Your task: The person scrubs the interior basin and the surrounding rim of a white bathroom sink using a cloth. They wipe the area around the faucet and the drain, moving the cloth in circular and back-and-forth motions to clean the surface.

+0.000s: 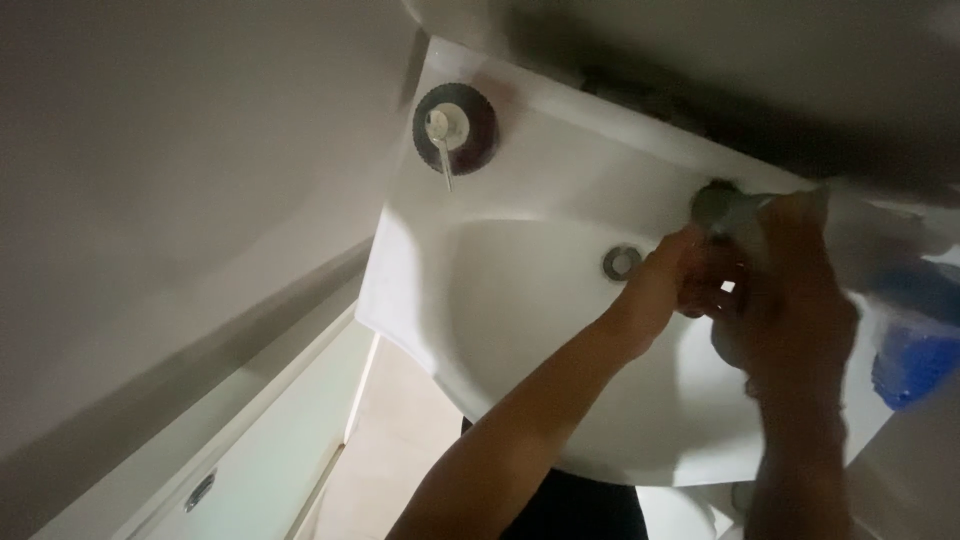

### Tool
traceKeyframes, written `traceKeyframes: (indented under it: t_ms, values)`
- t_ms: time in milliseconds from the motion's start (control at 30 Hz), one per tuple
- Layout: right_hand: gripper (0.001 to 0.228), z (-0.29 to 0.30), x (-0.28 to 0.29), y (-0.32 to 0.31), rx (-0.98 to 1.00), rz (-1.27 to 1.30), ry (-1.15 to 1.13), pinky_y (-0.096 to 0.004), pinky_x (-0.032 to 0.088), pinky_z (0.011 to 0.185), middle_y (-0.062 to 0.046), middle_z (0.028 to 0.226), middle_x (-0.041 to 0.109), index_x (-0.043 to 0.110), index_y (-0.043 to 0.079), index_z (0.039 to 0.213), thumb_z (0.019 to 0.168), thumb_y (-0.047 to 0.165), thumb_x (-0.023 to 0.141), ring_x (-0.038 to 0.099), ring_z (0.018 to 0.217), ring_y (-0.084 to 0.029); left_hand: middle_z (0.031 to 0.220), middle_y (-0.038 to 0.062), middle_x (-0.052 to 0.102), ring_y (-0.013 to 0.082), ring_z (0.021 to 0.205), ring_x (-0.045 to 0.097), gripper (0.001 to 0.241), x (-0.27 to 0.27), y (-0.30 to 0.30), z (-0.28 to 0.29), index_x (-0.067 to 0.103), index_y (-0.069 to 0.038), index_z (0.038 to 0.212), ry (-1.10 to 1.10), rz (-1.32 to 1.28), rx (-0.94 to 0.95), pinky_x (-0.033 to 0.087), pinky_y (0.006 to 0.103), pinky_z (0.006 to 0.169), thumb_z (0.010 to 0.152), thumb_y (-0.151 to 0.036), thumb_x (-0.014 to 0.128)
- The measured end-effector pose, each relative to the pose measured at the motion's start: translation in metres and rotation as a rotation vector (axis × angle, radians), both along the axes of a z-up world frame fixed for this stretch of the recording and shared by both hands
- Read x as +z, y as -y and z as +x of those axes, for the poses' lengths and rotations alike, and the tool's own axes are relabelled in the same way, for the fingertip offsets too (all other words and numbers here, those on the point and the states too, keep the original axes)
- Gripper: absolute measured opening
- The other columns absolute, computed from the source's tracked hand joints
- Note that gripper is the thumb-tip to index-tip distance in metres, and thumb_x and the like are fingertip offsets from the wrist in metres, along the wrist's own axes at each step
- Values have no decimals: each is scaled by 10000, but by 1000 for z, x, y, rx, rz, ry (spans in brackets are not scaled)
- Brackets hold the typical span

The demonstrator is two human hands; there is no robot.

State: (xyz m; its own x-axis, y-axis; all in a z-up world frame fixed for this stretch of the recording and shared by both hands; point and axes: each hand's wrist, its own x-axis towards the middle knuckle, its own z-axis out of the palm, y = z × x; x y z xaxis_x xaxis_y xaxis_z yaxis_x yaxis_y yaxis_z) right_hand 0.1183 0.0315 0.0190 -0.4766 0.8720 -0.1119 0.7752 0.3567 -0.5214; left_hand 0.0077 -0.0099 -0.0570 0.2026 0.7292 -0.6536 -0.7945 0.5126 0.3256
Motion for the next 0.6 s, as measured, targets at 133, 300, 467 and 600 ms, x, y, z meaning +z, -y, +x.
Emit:
traceKeyframes:
  t_ms: [133, 300, 467, 600]
  values:
    - [545, -4, 23, 32, -155, -200, 46, -466, 565, 565, -217, 1154, 672, 397, 169, 1480, 1030, -80, 576, 690, 805, -360, 1150, 186, 684, 208, 865, 604, 653, -24, 10, 15, 639, 6, 1281, -26, 61, 77, 458, 370, 794, 1094, -549, 348]
    - [781, 11, 16, 42, -50, -131, 163, -523, 540, 893, -225, 1634, 447, 403, 90, 1550, 839, -186, 569, 584, 1292, -441, 1095, 150, 687, 214, 901, 590, 589, -18, 3, 12, 698, 2, 1240, -84, -32, 4, 453, 340, 788, 1083, -476, 392]
    - [431, -11, 21, 11, -109, -179, 80, -426, 530, 516, -175, 1276, 641, 518, 68, 1401, 997, -65, 590, 652, 741, -311, 918, 146, 678, 198, 780, 586, 639, 6, 7, 5, 675, 70, 1066, -182, -23, -69, 456, 342, 773, 1050, -517, 423]
    - [452, -3, 6, 12, 11, 53, -42, -449, 568, 694, -252, 1266, 683, 546, 0, 1428, 1010, -107, 681, 707, 906, -381, 1127, 195, 700, 263, 920, 669, 553, -3, 15, 14, 609, 46, 1300, -204, 64, -27, 533, 390, 867, 1090, -411, 379]
